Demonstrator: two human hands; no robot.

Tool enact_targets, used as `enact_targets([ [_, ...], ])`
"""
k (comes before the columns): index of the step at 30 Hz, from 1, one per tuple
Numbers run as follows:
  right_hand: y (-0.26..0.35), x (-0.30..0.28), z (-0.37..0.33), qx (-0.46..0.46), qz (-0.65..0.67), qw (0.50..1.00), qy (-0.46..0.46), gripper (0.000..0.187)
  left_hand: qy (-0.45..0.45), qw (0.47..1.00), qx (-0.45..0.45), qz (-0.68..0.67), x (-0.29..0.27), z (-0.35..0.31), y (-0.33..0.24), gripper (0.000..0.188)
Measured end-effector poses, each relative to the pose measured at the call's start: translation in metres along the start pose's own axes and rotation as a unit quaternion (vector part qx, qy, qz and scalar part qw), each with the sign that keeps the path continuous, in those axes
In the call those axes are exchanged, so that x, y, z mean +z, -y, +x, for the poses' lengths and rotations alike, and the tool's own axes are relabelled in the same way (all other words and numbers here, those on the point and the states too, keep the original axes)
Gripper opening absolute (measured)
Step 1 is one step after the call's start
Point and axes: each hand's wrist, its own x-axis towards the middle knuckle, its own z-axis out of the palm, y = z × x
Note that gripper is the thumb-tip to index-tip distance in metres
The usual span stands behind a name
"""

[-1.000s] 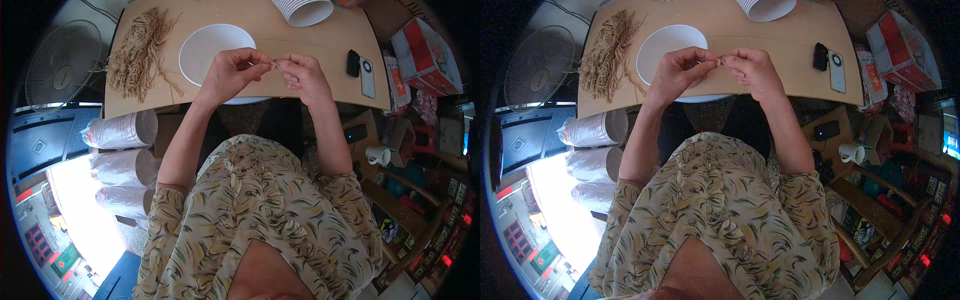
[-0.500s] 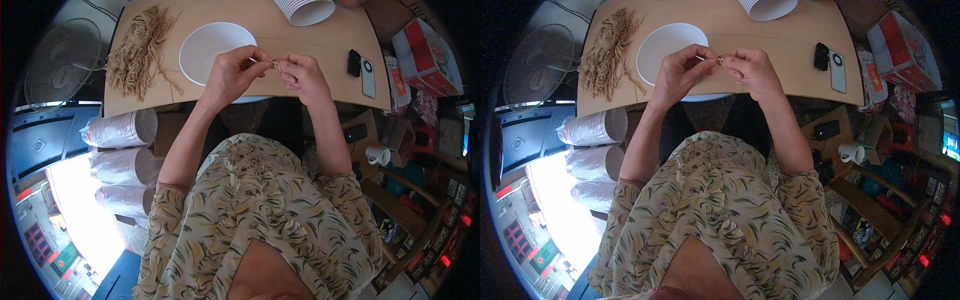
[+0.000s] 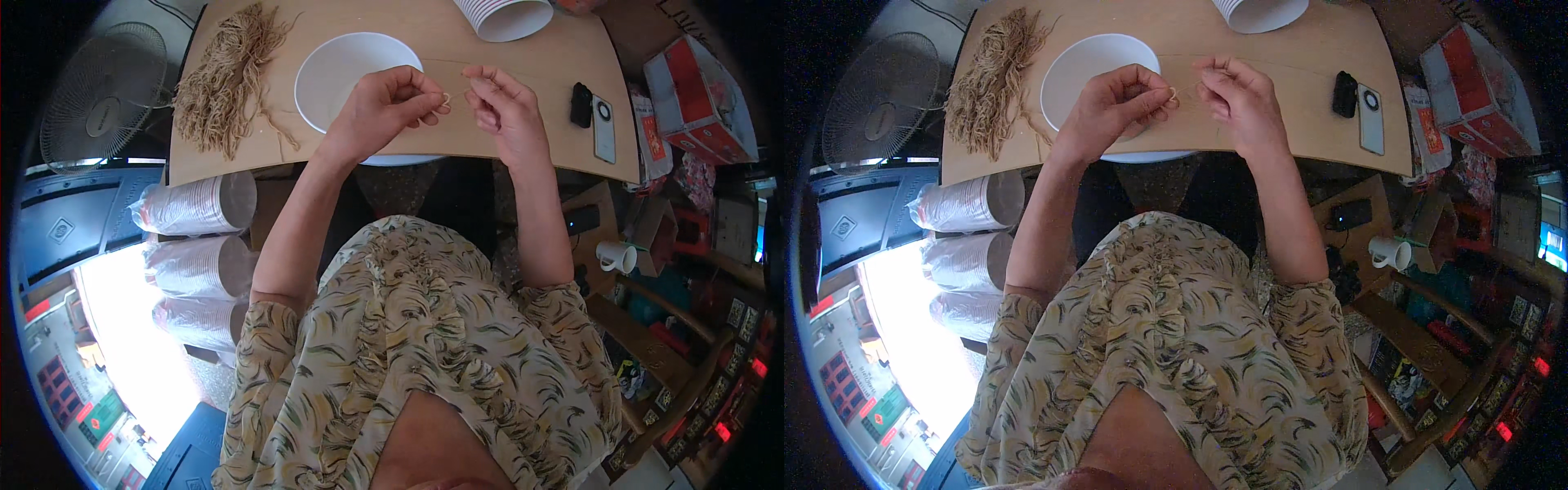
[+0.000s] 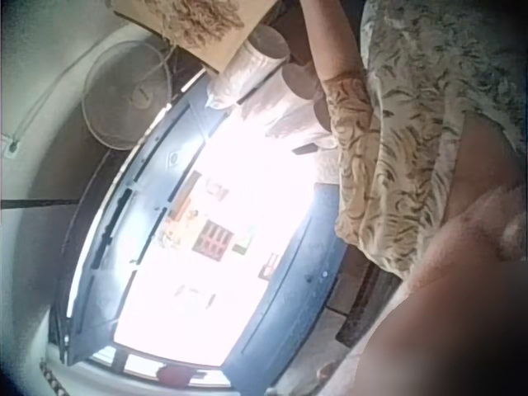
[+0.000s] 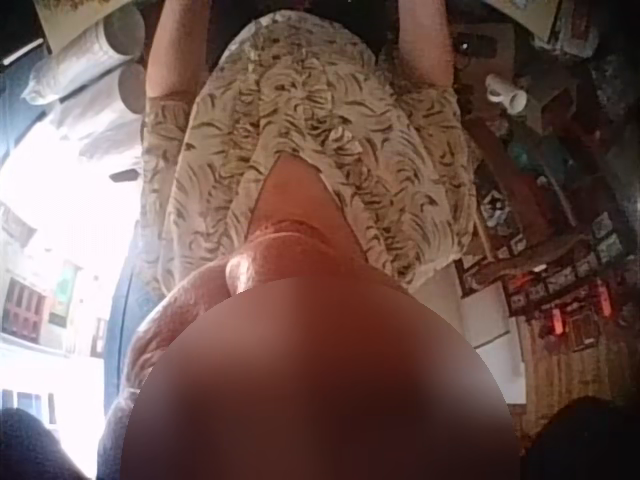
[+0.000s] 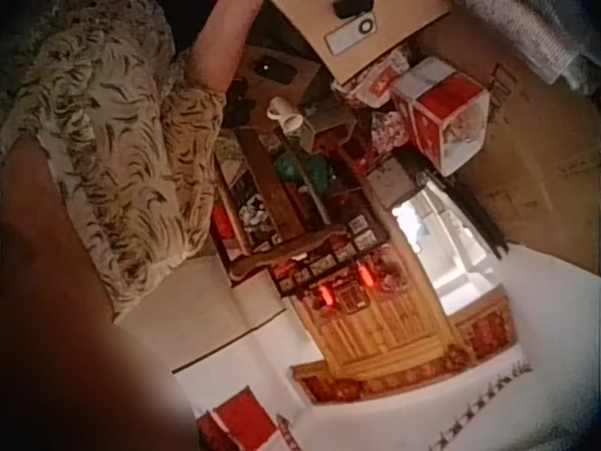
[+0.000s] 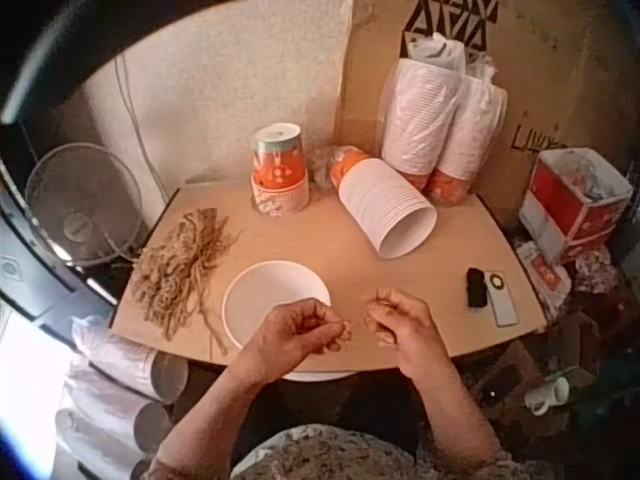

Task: Attaching strings to paper buckets by threading them through holes and tying knots.

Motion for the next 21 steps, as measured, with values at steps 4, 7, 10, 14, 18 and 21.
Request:
enact_targets([
  [4, -0.009, 0.005, 0.0, -0.108, -0.169, 0.979, -0.044, 0.012, -0.014, 0.999, -0.015, -0.042, 0.002, -0.003, -0.005, 0.023],
  [7, -0.017, -0.001, -0.006, -0.171, -0.217, 0.961, -0.013, 0.01, -0.035, 0.999, -0.005, -0.039, 0.004, -0.003, -0.004, 0.026],
  [10, -0.013, 0.003, -0.017, -0.174, -0.312, 0.934, -0.005, 0.013, -0.036, 0.998, -0.007, -0.046, 0.004, -0.004, -0.003, 0.027],
  [14, -0.012, 0.019, -0.022, -0.192, -0.304, 0.932, -0.034, 0.016, -0.051, 0.998, -0.002, -0.028, 0.005, -0.003, 0.001, 0.023],
  [18, -0.02, 0.017, -0.019, -0.202, -0.276, 0.939, -0.044, 0.012, -0.062, 0.998, 0.021, -0.016, 0.011, -0.003, 0.001, 0.019],
  [21, -0.022, 0.016, -0.018, -0.211, -0.266, 0.94, -0.037, 0.009, -0.077, 0.996, 0.03, 0.018, 0.013, -0.003, 0.004, 0.019],
])
